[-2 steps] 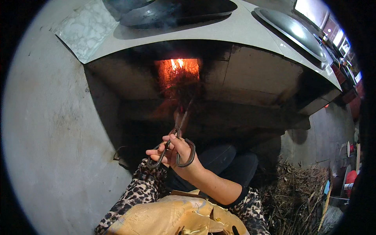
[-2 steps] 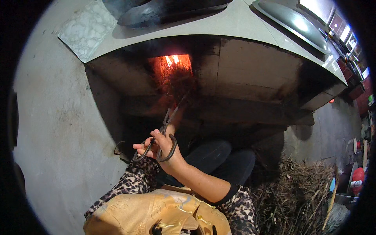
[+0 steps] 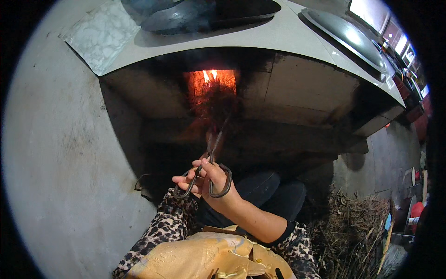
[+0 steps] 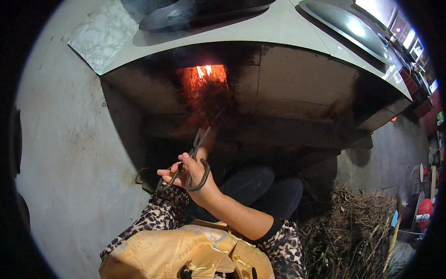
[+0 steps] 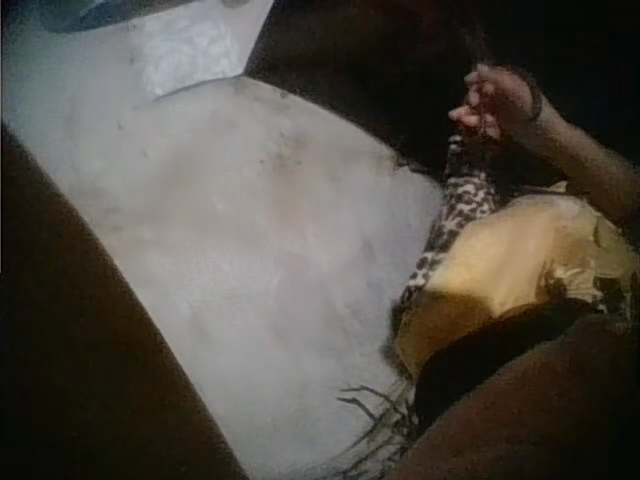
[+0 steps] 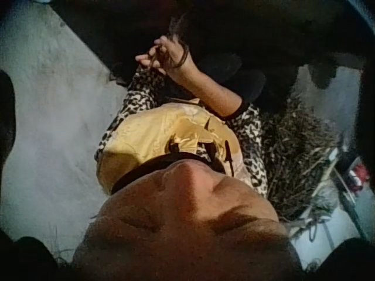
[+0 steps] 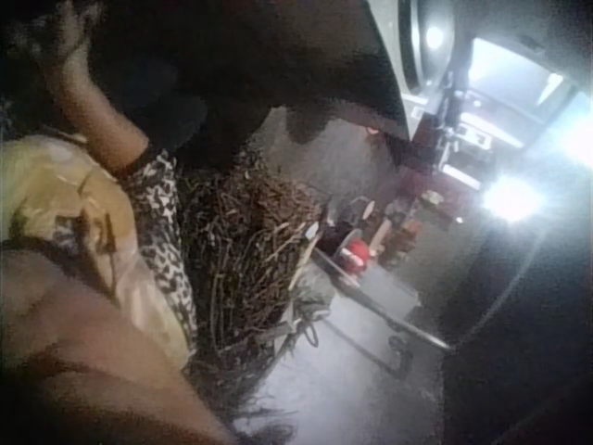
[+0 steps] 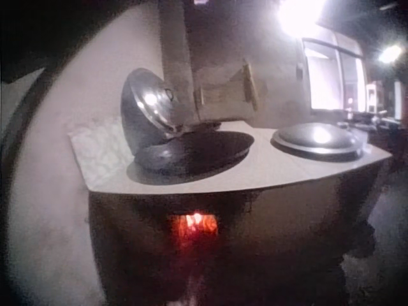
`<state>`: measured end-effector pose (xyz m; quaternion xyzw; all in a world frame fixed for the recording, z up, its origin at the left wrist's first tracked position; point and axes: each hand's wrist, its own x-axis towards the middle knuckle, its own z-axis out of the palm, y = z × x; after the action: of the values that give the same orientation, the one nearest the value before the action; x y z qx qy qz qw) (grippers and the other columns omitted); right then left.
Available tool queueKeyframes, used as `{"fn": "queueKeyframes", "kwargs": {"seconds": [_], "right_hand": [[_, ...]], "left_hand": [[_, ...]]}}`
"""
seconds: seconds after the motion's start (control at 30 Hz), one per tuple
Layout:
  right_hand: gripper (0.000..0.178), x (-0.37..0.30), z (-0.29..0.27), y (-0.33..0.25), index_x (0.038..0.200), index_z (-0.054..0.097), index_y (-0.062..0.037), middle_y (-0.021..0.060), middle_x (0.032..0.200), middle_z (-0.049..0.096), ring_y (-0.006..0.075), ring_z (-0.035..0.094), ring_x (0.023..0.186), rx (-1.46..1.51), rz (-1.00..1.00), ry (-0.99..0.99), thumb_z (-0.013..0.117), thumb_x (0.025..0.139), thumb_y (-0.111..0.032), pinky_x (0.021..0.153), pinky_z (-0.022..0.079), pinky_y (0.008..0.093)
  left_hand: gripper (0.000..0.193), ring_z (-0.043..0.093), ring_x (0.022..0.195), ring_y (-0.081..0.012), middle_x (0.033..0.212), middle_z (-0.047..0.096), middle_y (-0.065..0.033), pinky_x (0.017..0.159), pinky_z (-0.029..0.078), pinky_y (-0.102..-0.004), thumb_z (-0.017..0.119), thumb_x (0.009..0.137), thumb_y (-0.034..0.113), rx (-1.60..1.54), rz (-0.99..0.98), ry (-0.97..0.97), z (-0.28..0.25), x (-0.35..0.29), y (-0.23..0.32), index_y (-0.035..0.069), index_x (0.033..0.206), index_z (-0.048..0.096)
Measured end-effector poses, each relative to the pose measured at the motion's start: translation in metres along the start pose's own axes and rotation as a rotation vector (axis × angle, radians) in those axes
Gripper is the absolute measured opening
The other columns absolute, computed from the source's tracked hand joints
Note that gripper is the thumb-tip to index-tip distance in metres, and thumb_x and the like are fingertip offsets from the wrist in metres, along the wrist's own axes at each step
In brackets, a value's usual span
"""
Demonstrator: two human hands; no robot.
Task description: The person prepares a wood-fired stove by arranging kindling and lighting it with a lighter. They then fetch water from the sink and place a metal bowl on the stove, and continue adding wood to maintain the fire.
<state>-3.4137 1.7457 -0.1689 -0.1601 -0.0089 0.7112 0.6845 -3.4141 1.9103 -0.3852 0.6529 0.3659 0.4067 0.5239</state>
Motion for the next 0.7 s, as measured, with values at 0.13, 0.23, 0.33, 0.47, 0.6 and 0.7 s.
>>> {"fn": "queueKeyframes", "kwargs": {"seconds": [0.13, 0.23, 0.33, 0.47, 0.6, 0.7], "right_hand": [[0.023, -0.004, 0.007, -0.008, 0.094, 0.057, -0.0046, 0.0134, 0.087, 0.067, 0.0395, 0.065, 0.101, -0.034, 0.000, -0.003, 0.053, 0.098, -0.027, 0.084, 0.059, 0.0419], [0.023, -0.010, 0.013, -0.011, 0.094, 0.056, -0.0042, 0.0128, 0.087, 0.066, 0.0384, 0.066, 0.101, -0.052, 0.016, 0.002, 0.052, 0.098, -0.027, 0.083, 0.059, 0.0398], [0.024, -0.016, 0.018, -0.012, 0.095, 0.054, -0.0035, 0.0127, 0.087, 0.065, 0.0372, 0.065, 0.102, -0.043, 0.025, -0.031, 0.051, 0.098, -0.027, 0.083, 0.059, 0.0382], [0.028, -0.028, 0.021, -0.014, 0.097, 0.052, -0.0023, 0.0133, 0.089, 0.064, 0.0370, 0.065, 0.103, -0.030, 0.030, -0.052, 0.052, 0.098, -0.030, 0.084, 0.059, 0.0378], [0.034, -0.042, 0.021, -0.017, 0.111, 0.047, -0.0007, 0.0142, 0.091, 0.063, 0.0386, 0.064, 0.103, -0.020, 0.048, -0.069, 0.052, 0.099, -0.033, 0.087, 0.057, 0.0403], [0.041, -0.052, 0.021, -0.019, 0.123, 0.046, 0.0011, 0.0187, 0.096, 0.062, 0.0447, 0.059, 0.112, -0.049, 0.106, -0.026, 0.042, 0.101, -0.033, 0.097, 0.051, 0.0458]], "left_hand": [[0.037, 0.063, 0.088, -0.0317, 0.094, 0.067, -0.0150, 0.078, 0.050, -0.0420, 0.069, 0.086, 0.032, 0.029, 0.011, 0.019, -0.006, -0.003, 0.004, 0.005, 0.109, 0.063], [0.036, 0.063, 0.088, -0.0327, 0.094, 0.067, -0.0158, 0.077, 0.050, -0.0424, 0.068, 0.086, 0.033, 0.042, 0.024, 0.027, -0.008, -0.001, 0.007, 0.005, 0.108, 0.063], [0.036, 0.063, 0.088, -0.0336, 0.093, 0.067, -0.0166, 0.077, 0.050, -0.0429, 0.067, 0.086, 0.033, 0.064, 0.041, 0.050, -0.010, 0.002, 0.007, 0.005, 0.107, 0.064], [0.035, 0.064, 0.088, -0.0349, 0.092, 0.067, -0.0177, 0.076, 0.050, -0.0434, 0.066, 0.087, 0.034, 0.097, 0.084, 0.072, -0.011, 0.015, 0.004, 0.005, 0.106, 0.064], [0.034, 0.064, 0.089, -0.0361, 0.091, 0.067, -0.0188, 0.076, 0.050, -0.0440, 0.065, 0.087, 0.034, 0.159, 0.184, 0.112, -0.010, 0.048, -0.001, 0.004, 0.104, 0.065], [0.034, 0.064, 0.089, -0.0371, 0.091, 0.067, -0.0196, 0.075, 0.050, -0.0445, 0.064, 0.088, 0.035, 0.220, 0.267, 0.150, -0.005, 0.083, -0.009, 0.004, 0.103, 0.065]]}}
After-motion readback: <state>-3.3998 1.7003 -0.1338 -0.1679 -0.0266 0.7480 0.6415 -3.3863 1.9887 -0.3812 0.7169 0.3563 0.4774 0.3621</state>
